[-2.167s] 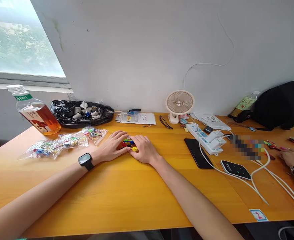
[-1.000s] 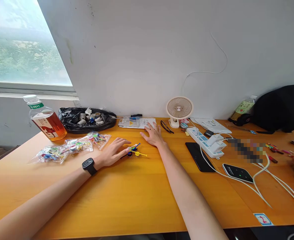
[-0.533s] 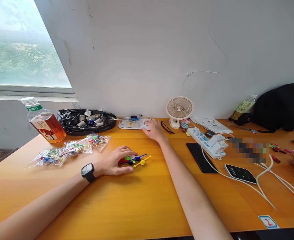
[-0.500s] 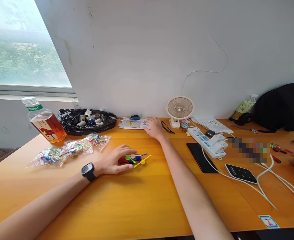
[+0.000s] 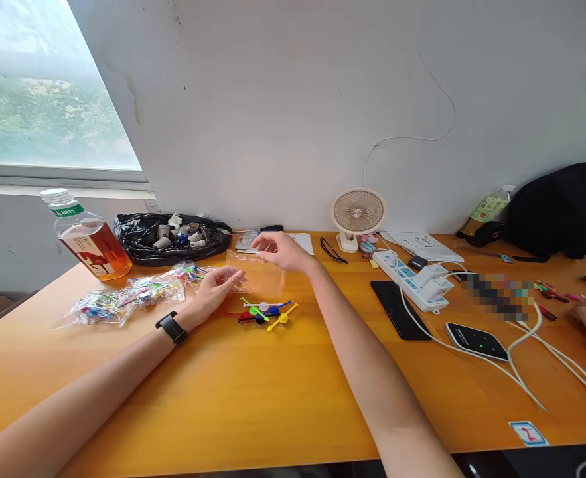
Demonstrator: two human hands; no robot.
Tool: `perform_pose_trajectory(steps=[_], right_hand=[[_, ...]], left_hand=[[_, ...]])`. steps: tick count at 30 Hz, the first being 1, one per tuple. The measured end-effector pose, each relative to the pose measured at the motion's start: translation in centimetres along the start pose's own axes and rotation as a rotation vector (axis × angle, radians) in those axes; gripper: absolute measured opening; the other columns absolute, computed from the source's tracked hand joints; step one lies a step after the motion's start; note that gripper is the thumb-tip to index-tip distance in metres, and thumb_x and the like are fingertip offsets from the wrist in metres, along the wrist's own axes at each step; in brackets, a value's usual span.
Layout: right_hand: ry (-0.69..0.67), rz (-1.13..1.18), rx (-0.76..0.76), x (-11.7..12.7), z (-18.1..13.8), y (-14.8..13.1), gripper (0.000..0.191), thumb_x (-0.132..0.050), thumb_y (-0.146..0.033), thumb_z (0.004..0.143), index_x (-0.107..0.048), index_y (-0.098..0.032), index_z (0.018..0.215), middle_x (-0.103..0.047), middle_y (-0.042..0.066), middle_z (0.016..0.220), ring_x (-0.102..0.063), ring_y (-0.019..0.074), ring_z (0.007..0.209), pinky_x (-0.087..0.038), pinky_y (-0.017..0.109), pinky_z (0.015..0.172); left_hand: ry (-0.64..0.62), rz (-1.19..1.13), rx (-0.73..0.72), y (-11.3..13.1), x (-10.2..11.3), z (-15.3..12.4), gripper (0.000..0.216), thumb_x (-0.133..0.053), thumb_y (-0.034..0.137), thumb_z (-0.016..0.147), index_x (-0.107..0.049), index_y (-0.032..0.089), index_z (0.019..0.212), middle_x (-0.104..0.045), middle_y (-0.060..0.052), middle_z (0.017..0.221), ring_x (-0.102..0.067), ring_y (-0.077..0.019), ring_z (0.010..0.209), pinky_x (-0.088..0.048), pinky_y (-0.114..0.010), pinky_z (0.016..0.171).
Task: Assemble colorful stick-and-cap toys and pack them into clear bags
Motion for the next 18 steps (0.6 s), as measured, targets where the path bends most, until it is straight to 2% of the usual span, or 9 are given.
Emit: perform_pose_trajectory(steps=[2,3,5,8,11,15,18], right_hand=[[-0.059,-0.015,-0.063,-0.5,0.0,0.8,0.029,-0.076,-0.041,0.083,-0.074,-0.018,0.100,-0.073,0.003,0.083,-0.064,0.0162,0.072,-0.051,0.027,0.065],[-0.095,-0.013,-0.099,-0.6,-0.1,1.3,0.030,-0.078,-0.044,0.082,-0.074,-0.017,0.095,-0.070,0.002,0.077,-0.062,0.0155,0.068,-0.049,0.027,0.062],[-0.124,0.026,-0.145,-0.6,-0.2,2.3,0.032,-0.079,-0.047,0.080,-0.072,-0.016,0.085,-0.065,0.000,0.068,-0.057,0.0139,0.061,-0.045,0.026,0.058],[-0.049,0.113,-0.151,0.3,-0.1,3.0,0.035,-0.079,-0.050,0.079,-0.070,-0.017,0.083,-0.060,-0.002,0.065,-0.053,0.0124,0.058,-0.044,0.026,0.056],[-0.047,0.173,-0.148,0.2,-0.2,3.1,0.037,-0.080,-0.052,0.079,-0.069,-0.017,0.084,-0.061,-0.002,0.068,-0.052,0.0117,0.059,-0.044,0.025,0.056],[-0.145,0.147,-0.152,-0.8,-0.4,2.6,0.037,-0.080,-0.052,0.080,-0.068,-0.017,0.082,-0.057,-0.004,0.063,-0.048,0.0109,0.057,-0.041,0.025,0.055],[-0.202,0.130,-0.164,-1.4,-0.6,2.3,0.036,-0.079,-0.052,0.082,-0.068,-0.017,0.082,-0.055,-0.004,0.062,-0.047,0.0108,0.057,-0.040,0.025,0.055]], left_hand=[[0.008,0.002,-0.011,-0.1,0.1,0.2,0.049,-0.067,0.063,0.094,-0.073,0.015,0.084,-0.073,-0.006,0.082,-0.064,-0.0162,0.074,-0.051,-0.027,0.071],[0.019,-0.008,-0.008,-0.2,0.1,0.2,0.051,-0.067,0.064,0.094,-0.072,0.016,0.081,-0.072,-0.005,0.079,-0.062,-0.0154,0.071,-0.049,-0.027,0.067],[0.035,-0.042,0.024,-0.6,0.2,0.3,0.052,-0.070,0.067,0.091,-0.074,0.016,0.082,-0.071,-0.004,0.076,-0.059,-0.0142,0.065,-0.046,-0.026,0.061],[0.051,-0.093,0.068,-0.7,0.4,0.3,0.053,-0.072,0.069,0.087,-0.075,0.016,0.085,-0.070,-0.003,0.074,-0.055,-0.0129,0.059,-0.043,-0.025,0.057],[0.102,-0.132,0.063,-0.1,0.9,0.1,0.051,-0.072,0.068,0.088,-0.075,0.017,0.090,-0.073,-0.005,0.084,-0.061,-0.0154,0.071,-0.046,-0.026,0.064],[0.171,-0.182,0.101,0.2,1.4,-0.1,0.053,-0.074,0.068,0.087,-0.075,0.020,0.110,-0.076,-0.007,0.100,-0.065,-0.0184,0.086,-0.047,-0.026,0.068],[0.193,-0.215,0.108,-0.1,1.5,-0.1,0.051,-0.078,0.068,0.084,-0.076,0.018,0.098,-0.074,-0.006,0.091,-0.063,-0.0171,0.080,-0.046,-0.026,0.067]])
Point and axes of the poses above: each hand's wrist, its own z-axis towards the middle knuckle, its own x-axis out of the back of the hand, y = z × x, the point moved 8 cm from there along z, towards the middle knuckle
